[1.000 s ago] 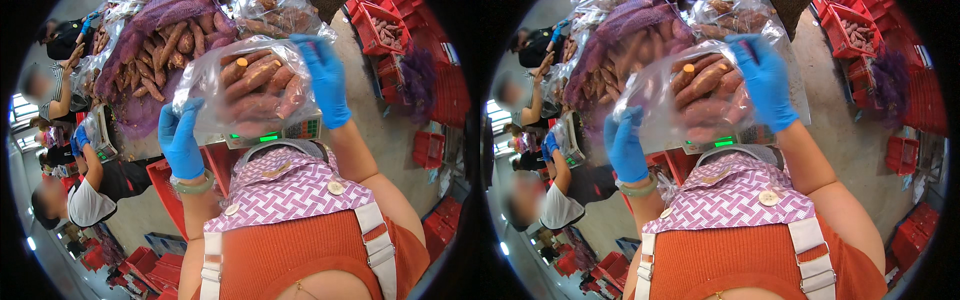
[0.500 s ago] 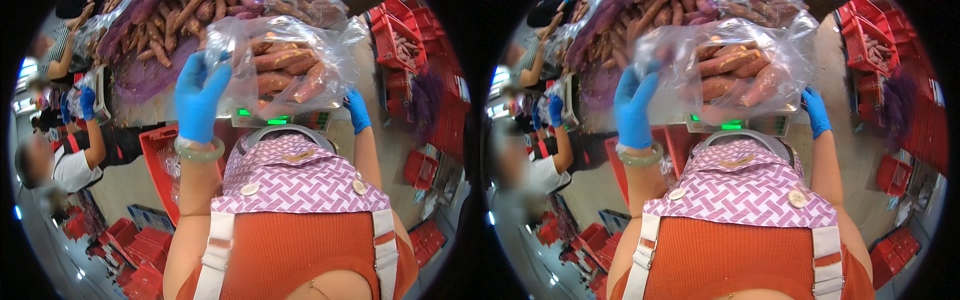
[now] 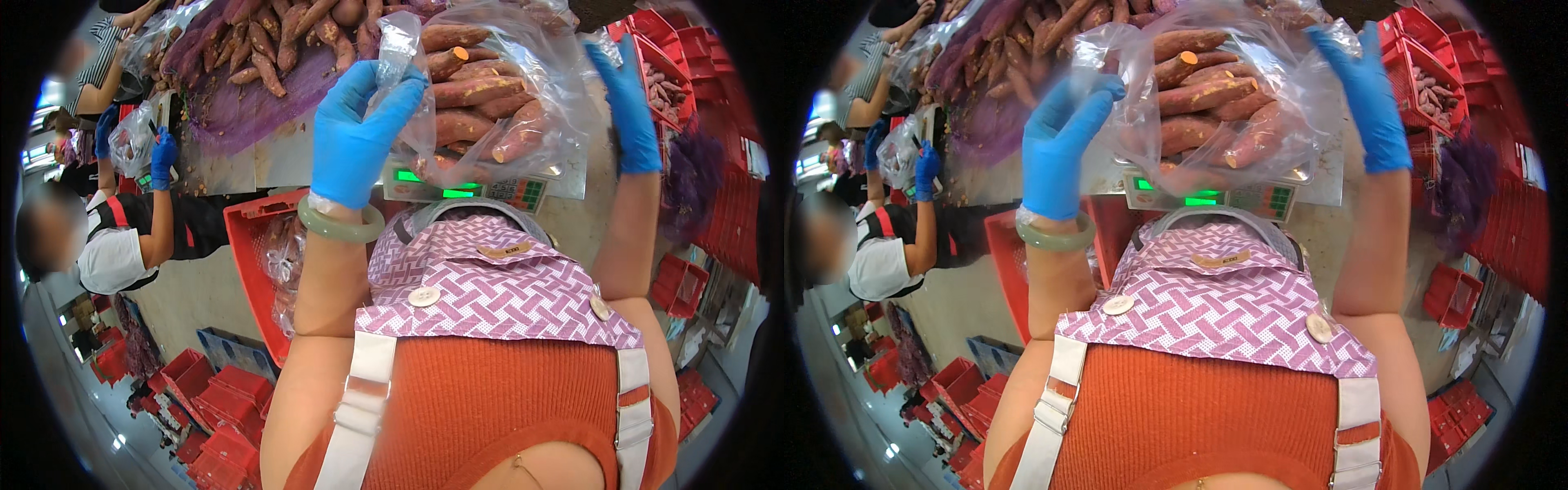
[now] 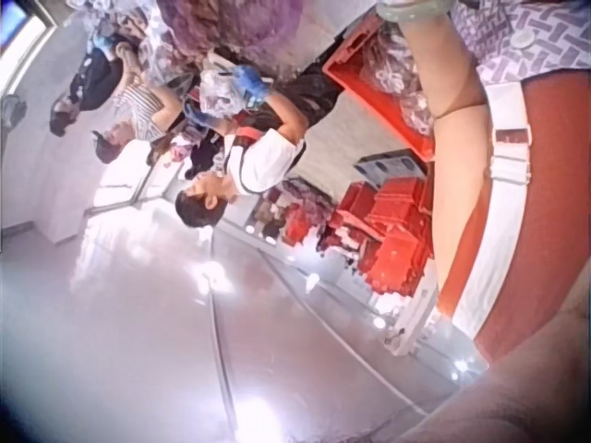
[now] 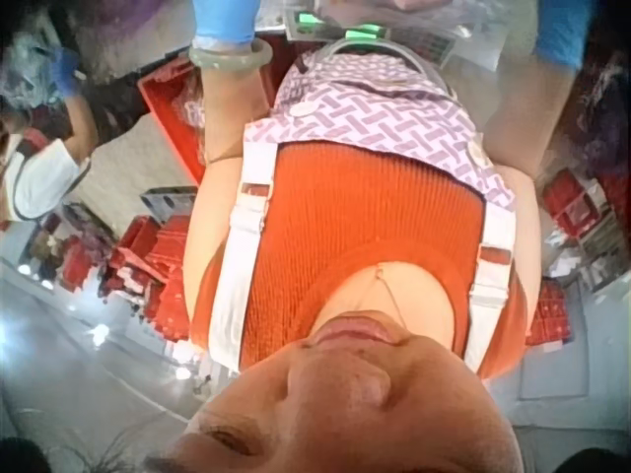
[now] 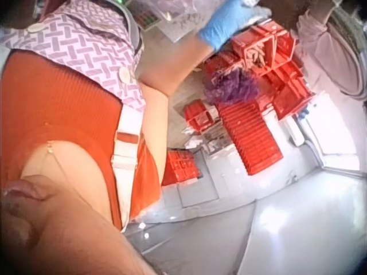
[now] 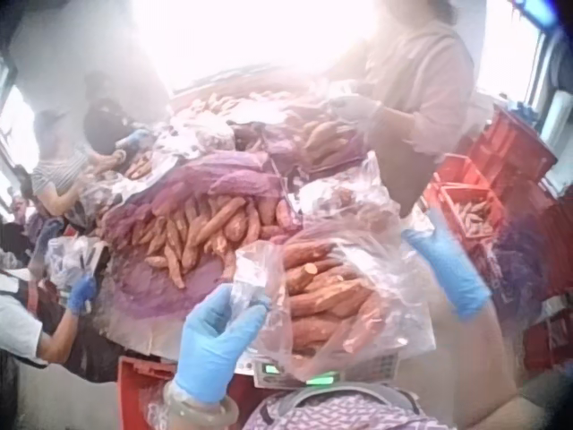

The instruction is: The person places sweet potatoes into plastic bags, weighs each bag on a digital scale, and then places the sealed bags into red crates. The person also moves and stacks empty red crates during the process.

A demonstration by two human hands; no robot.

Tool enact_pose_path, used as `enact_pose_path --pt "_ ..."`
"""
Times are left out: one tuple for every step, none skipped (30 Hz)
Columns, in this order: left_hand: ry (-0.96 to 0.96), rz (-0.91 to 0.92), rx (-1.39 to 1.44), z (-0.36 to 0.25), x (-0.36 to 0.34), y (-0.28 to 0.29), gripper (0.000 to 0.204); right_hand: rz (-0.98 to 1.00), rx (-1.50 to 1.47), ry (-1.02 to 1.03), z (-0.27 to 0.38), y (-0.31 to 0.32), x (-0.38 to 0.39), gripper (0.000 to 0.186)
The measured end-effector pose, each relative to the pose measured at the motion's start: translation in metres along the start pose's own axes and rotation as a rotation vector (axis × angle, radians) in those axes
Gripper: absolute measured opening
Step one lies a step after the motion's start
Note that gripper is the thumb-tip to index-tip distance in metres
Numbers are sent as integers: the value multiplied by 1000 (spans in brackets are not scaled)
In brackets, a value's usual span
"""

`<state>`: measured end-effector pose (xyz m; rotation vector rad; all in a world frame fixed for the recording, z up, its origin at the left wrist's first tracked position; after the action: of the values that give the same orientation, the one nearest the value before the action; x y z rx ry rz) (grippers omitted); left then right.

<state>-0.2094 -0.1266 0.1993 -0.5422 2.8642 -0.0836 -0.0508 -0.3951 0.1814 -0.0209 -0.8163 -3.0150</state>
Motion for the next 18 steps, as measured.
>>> enact_pose_path --pt "11 10 3 -1 0 -2 19 -78 217 50 -22 -6 -13 73" --pt "24 16 2 -4 -1 -2 19 -51 368 9 -30 -5 -17 64" --pt "31 23 6 -5 -1 0 19 -20 524 -20 -35 -6 -18 57" --pt "53 7 23 -4 -1 3 18 110 609 -142 -40 -3 -12 46" --pt "76 -7 42 -2 1 8 18 222 550 -318 -55 0 -8 39" --pt "95 -18 60 1 2 12 18 328 480 -489 -73 5 -4 32" --pt "102 -46 103 5 3 16 17 438 406 -656 -84 9 2 28" --pt "90 -63 127 4 3 18 16 433 265 -616 -76 14 5 26" --pt "82 -79 147 4 3 20 16 430 122 -576 -66 18 11 24" --pt "76 -95 167 4 1 21 15 426 -19 -533 -58 23 13 23" --pt "58 -96 184 2 -5 19 15 490 -154 -381 -50 28 2 21" --pt "36 -82 183 -5 -11 18 15 534 -330 -247 -26 33 3 21" --pt "12 -62 181 -12 -21 15 14 593 -560 -126 -1 37 8 22" --pt "-12 -41 180 -19 -30 11 14 780 -686 35 27 33 13 24" --pt "-91 26 269 -31 -37 6 17 846 -742 64 54 28 17 26" --pt "-137 48 252 -41 -40 0 19 868 -698 155 79 29 22 25" --pt "-190 65 230 -60 -41 -3 21 877 -642 176 103 34 35 28" --pt "-243 90 212 -78 -40 -10 23 876 -585 197 116 40 47 34"
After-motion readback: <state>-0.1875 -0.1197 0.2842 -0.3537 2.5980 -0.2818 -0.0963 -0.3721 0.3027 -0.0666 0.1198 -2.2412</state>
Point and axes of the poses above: each hand's wrist, its own x-axis away from the middle knuckle, its own y-axis out of the back of the hand, z = x × y, the point moved 6 cm from there along -x, towards the middle knuckle, and after that the axes turned 12 degrees about -y, right-handed, at the moved point
